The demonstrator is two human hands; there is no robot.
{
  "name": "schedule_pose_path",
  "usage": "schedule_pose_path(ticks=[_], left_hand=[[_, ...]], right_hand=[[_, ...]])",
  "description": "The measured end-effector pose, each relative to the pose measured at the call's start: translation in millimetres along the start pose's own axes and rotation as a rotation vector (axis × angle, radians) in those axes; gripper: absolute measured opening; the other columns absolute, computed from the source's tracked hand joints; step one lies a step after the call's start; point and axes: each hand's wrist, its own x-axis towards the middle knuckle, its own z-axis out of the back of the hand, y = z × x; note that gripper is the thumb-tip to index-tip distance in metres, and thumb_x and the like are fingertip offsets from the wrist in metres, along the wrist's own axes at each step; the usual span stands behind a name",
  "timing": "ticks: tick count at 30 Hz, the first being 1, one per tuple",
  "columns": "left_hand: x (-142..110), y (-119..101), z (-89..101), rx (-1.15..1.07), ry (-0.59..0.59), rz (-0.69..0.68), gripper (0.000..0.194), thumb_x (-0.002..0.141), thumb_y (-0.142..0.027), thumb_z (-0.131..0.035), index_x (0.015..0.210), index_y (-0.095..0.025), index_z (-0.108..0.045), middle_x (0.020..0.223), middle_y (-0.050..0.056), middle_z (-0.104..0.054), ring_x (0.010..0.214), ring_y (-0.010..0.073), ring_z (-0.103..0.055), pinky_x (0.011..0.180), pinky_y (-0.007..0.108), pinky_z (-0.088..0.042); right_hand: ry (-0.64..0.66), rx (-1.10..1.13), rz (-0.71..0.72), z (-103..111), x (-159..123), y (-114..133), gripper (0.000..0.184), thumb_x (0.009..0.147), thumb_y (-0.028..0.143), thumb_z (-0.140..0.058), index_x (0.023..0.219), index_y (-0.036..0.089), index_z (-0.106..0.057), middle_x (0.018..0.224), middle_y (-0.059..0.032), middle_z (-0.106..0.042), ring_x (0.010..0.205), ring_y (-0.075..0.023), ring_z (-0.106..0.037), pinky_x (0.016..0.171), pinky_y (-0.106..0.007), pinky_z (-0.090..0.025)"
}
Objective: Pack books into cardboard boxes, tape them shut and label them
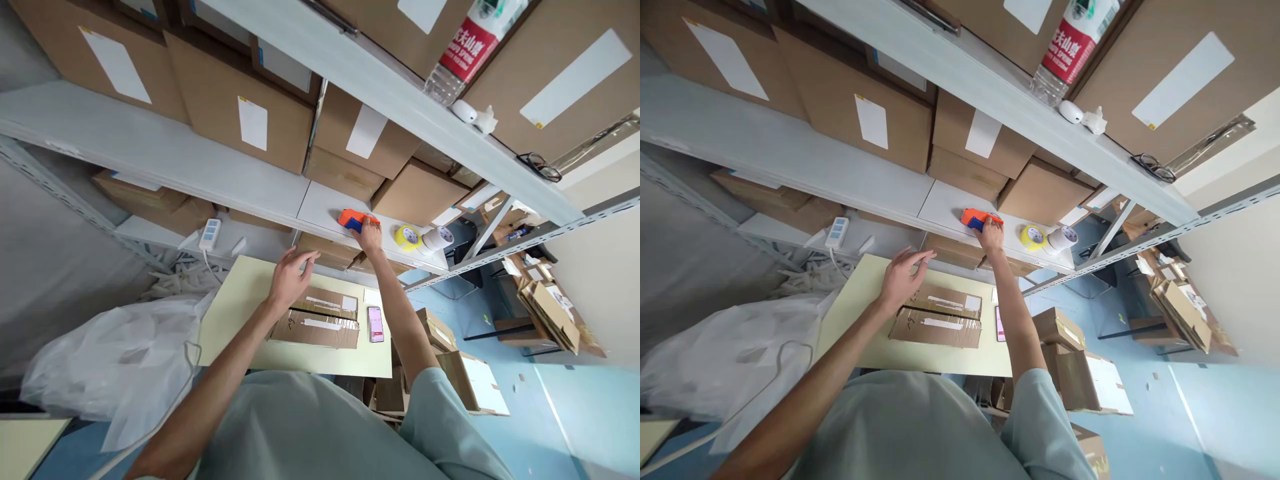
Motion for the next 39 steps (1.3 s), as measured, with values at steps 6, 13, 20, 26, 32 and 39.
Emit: schedule_pose_path(ticks=[6, 13, 20, 26, 32, 39], left_hand=[[-33, 14, 38.3, -0.063, -0.023, 0.119, 0.024, 0.106, -0.04, -0.061, 0.102, -0.028, -0.081, 0.107, 0.002, -0.088, 0.1, 0.0243, -0.081, 0.13, 0.053, -0.045], [-55, 17, 66.2, -0.234, -0.009, 0.194, 0.04, 0.11, -0.031, -0.048, 0.14, -0.025, -0.074, 0.141, 0.007, -0.079, 0.132, 0.0252, -0.073, 0.12, 0.044, -0.057], [-65, 3, 83.7, -0.311, -0.034, 0.11, 0.04, 0.11, -0.031, -0.057, 0.148, -0.025, -0.065, 0.149, 0.01, -0.073, 0.139, 0.0262, -0.069, 0.121, 0.046, -0.057], [-72, 18, 92.5, -0.35, 0.086, 0.041, 0.028, 0.11, -0.032, -0.06, 0.135, -0.027, -0.073, 0.129, 0.007, -0.081, 0.128, 0.0254, -0.072, 0.115, 0.046, -0.059], [-78, 34, 98.8, -0.42, 0.209, 0.017, 0.022, 0.111, -0.039, -0.061, 0.107, -0.026, -0.077, 0.106, 0.006, -0.082, 0.106, 0.0243, -0.075, 0.103, 0.043, -0.061], [-98, 51, 95.3, -0.609, 0.295, 0.337, 0.037, 0.105, -0.056, -0.065, 0.103, -0.023, -0.079, 0.1, 0.006, -0.082, 0.095, 0.0225, -0.076, 0.089, 0.035, -0.062]], right_hand=[[-0.08, 0.052, 0.11, -3, -48, 10, 0.055, 0.113, 0.052, -0.06, 0.145, 0.008, -0.052, 0.114, -0.0212, -0.078, 0.108, -0.034, -0.077, 0.106, -0.051, -0.057], [-0.099, 0.029, 0.367, 17, -157, 40, 0.049, 0.115, 0.063, -0.045, 0.133, 0.018, -0.054, 0.11, -0.0192, -0.078, 0.107, -0.0365, -0.076, 0.092, -0.05, -0.063], [-0.035, -0.017, 0.462, 35, -221, 65, 0.036, 0.115, 0.053, -0.054, 0.129, 0.02, -0.057, 0.104, -0.0159, -0.078, 0.102, -0.0346, -0.076, 0.091, -0.048, -0.064], [-0.011, -0.062, 0.548, 52, -244, 81, 0.031, 0.114, 0.044, -0.057, 0.134, 0.02, -0.055, 0.101, -0.0131, -0.078, 0.099, -0.0335, -0.077, 0.096, -0.049, -0.063], [0.113, -0.079, 0.626, 72, -248, 95, 0.032, 0.114, 0.042, -0.058, 0.139, 0.021, -0.054, 0.104, -0.0127, -0.078, 0.099, -0.0334, -0.077, 0.094, -0.049, -0.064], [0.367, -0.081, 0.435, 84, -248, 127, 0.068, 0.105, 0.075, -0.062, 0.146, 0.02, -0.058, 0.108, -0.0145, -0.081, 0.093, -0.0343, -0.08, 0.079, -0.043, -0.063]])
